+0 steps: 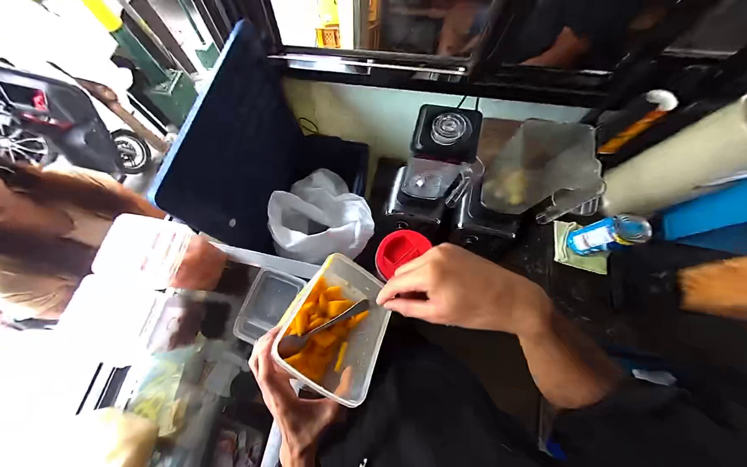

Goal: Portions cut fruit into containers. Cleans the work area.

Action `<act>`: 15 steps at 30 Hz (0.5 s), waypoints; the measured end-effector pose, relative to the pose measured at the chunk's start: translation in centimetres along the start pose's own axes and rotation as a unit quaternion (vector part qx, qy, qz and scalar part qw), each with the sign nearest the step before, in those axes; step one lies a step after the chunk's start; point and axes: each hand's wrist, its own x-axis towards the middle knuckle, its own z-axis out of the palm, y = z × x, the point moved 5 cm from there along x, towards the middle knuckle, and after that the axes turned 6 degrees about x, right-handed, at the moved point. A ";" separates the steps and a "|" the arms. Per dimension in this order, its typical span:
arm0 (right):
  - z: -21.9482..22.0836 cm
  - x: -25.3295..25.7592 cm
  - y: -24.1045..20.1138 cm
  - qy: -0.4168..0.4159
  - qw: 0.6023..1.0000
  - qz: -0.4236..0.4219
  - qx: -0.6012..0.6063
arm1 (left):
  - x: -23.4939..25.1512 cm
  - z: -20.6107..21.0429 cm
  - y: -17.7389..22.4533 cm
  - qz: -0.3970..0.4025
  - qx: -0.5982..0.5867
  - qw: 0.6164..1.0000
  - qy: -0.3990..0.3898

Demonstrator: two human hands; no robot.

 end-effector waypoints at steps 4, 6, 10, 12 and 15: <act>-0.3 -0.2 3.2 -0.179 0.960 0.183 -0.110 | 2.1 6.7 3.9 0.032 0.033 0.999 -0.020; -1.9 -0.2 5.3 -0.236 0.932 0.240 -0.134 | 3.3 9.8 6.0 0.047 0.038 0.998 -0.025; -7.5 -3.6 10.4 -0.191 0.960 0.171 -0.112 | 5.6 15.6 10.0 0.042 0.023 0.998 -0.042; -11.4 -6.7 13.2 -0.051 0.996 0.063 -0.030 | 6.2 18.3 11.4 0.032 0.017 0.998 -0.048; -15.2 -9.4 17.7 0.098 0.964 -0.047 0.242 | 6.9 22.1 13.6 0.005 0.028 0.998 -0.047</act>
